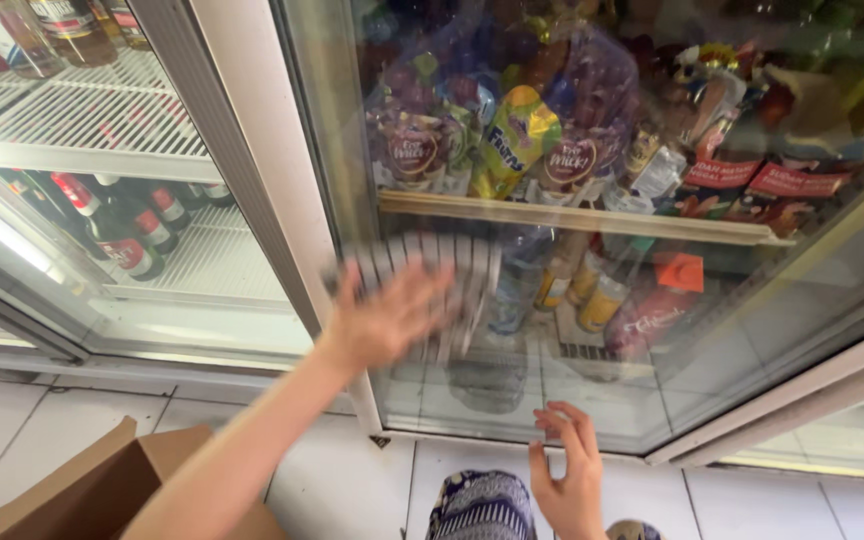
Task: The person cleans the glass doors of commercial refrigerators using a cloth and a spray bottle. They wipe the surfaces, spray cleaner, and continue wiping across multiple sections.
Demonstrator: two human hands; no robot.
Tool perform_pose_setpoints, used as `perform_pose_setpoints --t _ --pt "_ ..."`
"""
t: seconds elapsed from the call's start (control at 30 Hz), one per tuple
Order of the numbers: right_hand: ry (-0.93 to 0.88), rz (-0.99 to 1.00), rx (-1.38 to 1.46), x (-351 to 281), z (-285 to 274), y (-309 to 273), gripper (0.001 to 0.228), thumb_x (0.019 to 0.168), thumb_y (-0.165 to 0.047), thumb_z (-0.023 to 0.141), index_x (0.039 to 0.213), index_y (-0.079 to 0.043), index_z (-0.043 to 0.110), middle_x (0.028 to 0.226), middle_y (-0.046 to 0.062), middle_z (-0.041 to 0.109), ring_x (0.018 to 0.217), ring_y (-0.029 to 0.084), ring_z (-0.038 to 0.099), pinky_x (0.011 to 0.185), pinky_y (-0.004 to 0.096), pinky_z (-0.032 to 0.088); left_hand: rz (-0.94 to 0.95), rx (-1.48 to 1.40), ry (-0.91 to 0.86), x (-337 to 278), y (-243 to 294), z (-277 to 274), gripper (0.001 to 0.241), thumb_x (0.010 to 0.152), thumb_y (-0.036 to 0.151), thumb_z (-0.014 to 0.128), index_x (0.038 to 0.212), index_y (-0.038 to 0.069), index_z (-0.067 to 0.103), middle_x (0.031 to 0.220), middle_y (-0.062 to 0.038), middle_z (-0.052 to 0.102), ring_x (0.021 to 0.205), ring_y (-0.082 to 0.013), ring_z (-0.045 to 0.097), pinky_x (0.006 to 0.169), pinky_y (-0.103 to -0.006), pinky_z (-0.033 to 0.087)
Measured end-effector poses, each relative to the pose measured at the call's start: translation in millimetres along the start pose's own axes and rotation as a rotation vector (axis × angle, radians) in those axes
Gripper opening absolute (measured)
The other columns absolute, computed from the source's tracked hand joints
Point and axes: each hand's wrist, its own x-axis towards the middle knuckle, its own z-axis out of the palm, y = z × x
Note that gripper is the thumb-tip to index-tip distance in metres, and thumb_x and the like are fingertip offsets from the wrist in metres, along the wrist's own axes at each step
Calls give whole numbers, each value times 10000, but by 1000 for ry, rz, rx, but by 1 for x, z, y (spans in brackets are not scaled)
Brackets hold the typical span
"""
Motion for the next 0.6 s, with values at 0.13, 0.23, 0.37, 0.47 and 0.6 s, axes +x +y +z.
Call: perform_pose_setpoints --t 0.13,0.23,0.37,0.47,0.6 --pt "-40 8 -13 -1 8 18 355 740 61 684 1079 -40 710 1239 121 635 925 204 735 802 321 593 267 -18 -104 -56 32 5 433 1020 399 514 1438 370 622 1679 96 351 1570 -181 232 1264 -615 -109" --pt "-67 31 28 -7 7 28 348 750 60 688 1087 -29 695 1240 118 638 947 208 734 803 325 594 217 -39 -72 -50 21 -2 375 1052 452 524 1401 374 638 1685 97 355 1583 -175 203 1272 -595 -126" --pt "-119 14 8 1 15 29 347 747 64 687 1081 -31 707 1247 122 636 952 215 727 813 337 578 -115 152 98 10 -40 -19 489 1072 543 596 1536 393 630 1704 22 360 1615 -269 177 1249 -712 -72" --pt "-151 -24 28 9 24 33 336 761 62 682 1085 -26 703 1248 126 635 969 221 718 819 338 576 -479 7 200 35 -62 -19 631 1027 726 505 1497 335 657 1633 -115 392 1525 -448 208 1155 -778 -21" --pt "-211 -55 44 10 33 49 311 781 56 677 1080 -28 700 1239 119 640 968 223 719 822 336 577 -513 30 223 -26 -11 16 782 985 802 272 1451 334 690 1620 -89 428 1524 -429 267 1186 -763 6"
